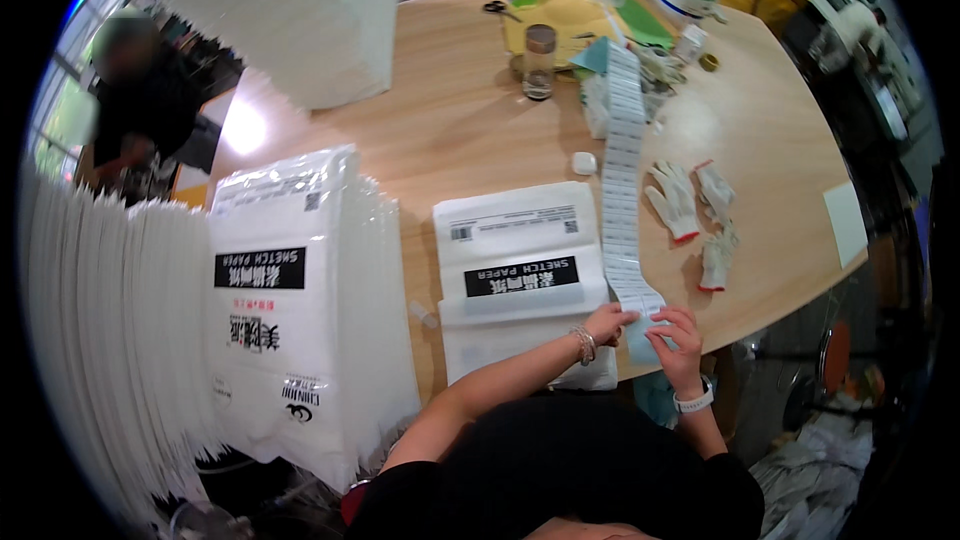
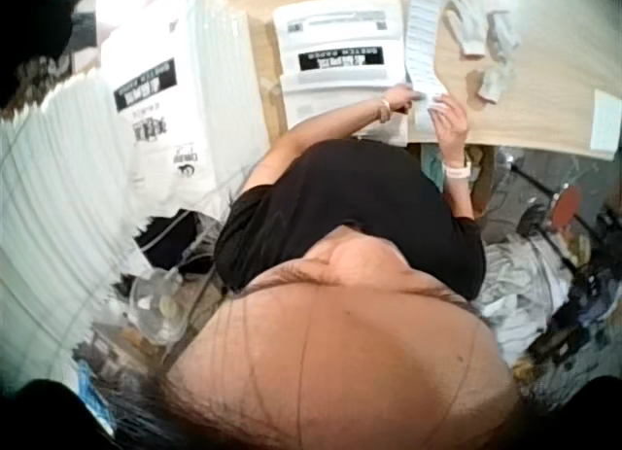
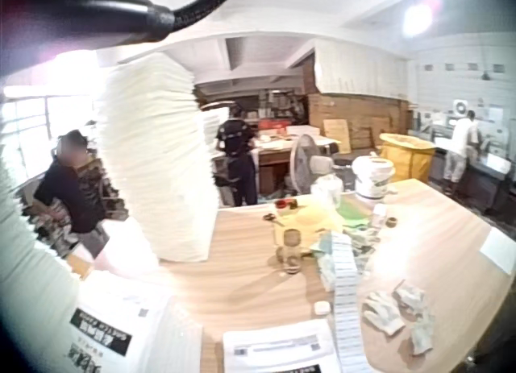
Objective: The person applies shipping labels to a stack of white packages on a wooden table. They peel a label from a roll, place it on a package, and smooth it down, repeating this process for multiple items.
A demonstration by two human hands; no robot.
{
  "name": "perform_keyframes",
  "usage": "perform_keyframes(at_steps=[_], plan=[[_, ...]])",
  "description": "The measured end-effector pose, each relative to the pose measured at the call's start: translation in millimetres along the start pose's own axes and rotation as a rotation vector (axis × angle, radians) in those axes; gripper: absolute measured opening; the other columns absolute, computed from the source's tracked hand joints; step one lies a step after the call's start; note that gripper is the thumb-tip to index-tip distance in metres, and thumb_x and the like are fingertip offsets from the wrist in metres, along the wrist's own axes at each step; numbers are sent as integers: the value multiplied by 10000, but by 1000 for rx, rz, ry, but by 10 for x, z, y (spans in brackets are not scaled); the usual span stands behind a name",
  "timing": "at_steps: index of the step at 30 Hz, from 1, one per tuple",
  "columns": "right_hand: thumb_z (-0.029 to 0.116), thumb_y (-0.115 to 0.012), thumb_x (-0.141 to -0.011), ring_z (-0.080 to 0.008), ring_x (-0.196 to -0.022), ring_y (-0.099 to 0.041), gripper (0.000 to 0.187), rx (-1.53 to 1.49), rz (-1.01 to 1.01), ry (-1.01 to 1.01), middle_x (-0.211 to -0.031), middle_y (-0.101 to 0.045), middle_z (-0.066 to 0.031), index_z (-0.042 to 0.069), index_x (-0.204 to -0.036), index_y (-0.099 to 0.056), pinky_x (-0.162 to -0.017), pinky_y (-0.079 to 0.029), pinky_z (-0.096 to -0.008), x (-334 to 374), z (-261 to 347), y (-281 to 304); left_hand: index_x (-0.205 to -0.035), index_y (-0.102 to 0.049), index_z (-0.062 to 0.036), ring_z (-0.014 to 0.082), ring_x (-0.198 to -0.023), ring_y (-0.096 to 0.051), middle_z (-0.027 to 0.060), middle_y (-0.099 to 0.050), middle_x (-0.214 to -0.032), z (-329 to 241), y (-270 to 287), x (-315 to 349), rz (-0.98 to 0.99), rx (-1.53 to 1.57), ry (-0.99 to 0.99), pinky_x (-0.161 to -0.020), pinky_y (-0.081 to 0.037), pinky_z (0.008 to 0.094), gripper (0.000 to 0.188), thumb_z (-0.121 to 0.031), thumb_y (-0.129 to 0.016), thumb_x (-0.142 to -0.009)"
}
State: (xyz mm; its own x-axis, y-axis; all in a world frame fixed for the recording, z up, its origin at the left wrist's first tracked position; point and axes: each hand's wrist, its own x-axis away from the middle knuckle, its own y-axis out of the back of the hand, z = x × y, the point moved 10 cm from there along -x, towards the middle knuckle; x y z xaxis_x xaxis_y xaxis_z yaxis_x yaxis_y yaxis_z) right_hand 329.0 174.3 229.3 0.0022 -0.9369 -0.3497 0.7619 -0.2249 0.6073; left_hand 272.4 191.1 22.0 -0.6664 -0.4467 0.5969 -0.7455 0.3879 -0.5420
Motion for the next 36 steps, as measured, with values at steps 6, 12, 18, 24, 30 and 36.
perform_keyframes(at_steps=[6,12,18,24,30,36], plan=[[-5,-606,-755,-79,-679,-541,55,-534,63,-318,-756,-583,-32,-14,-809,-596,-610,-438,-207,-539,-381,-898,-967,-525,5,260,-618,-568,128,-579,-864,-892,432,905,-469,-939,-730,-615,-473,329,328,-273,-573,-799],[95,-629,-742,-86,-610,-560,126,-604,283,-343,-674,-615,-48,-21,-790,-624,-573,-445,-208,-1278,-414,-2585,-896,-561,-40,299,-949,-477,108,-524,-1018,-1382,1920,1805,-1297,-1189,-895,-849,-391,377,188,-64,-544,-710],[127,-623,-715,-124,-561,-578,149,-436,352,-266,-622,-616,-83,-14,-761,-627,-540,-450,-245,-1458,-354,-3340,-883,-565,-38,310,-977,-458,110,-517,-1052,-1279,2408,1806,-1307,-1123,-839,-865,-379,382,208,-18,-563,-676],[132,-624,-703,-136,-555,-586,150,-323,338,-232,-622,-617,-96,-11,-749,-628,-538,-455,-255,-1496,-394,-3461,-837,-545,-40,293,-984,-472,113,-508,-1058,-1283,2371,1827,-1329,-1119,-862,-839,-409,372,162,-19,-564,-678],[110,-629,-703,-121,-564,-590,142,-346,349,-300,-631,-622,-87,-18,-763,-626,-543,-465,-236,-1452,-469,-3489,-816,-545,-41,291,-989,-469,111,-506,-1063,-1274,2398,1803,-1335,-1135,-866,-844,-405,369,147,-18,-569,-672],[110,-633,-706,-113,-559,-591,144,-300,350,-280,-633,-625,-82,-21,-765,-626,-540,-467,-231,-1473,-447,-3475,-814,-554,-40,300,-995,-457,100,-511,-1068,-1292,2407,1790,-1309,-1114,-866,-860,-385,383,153,-4,-566,-667]])
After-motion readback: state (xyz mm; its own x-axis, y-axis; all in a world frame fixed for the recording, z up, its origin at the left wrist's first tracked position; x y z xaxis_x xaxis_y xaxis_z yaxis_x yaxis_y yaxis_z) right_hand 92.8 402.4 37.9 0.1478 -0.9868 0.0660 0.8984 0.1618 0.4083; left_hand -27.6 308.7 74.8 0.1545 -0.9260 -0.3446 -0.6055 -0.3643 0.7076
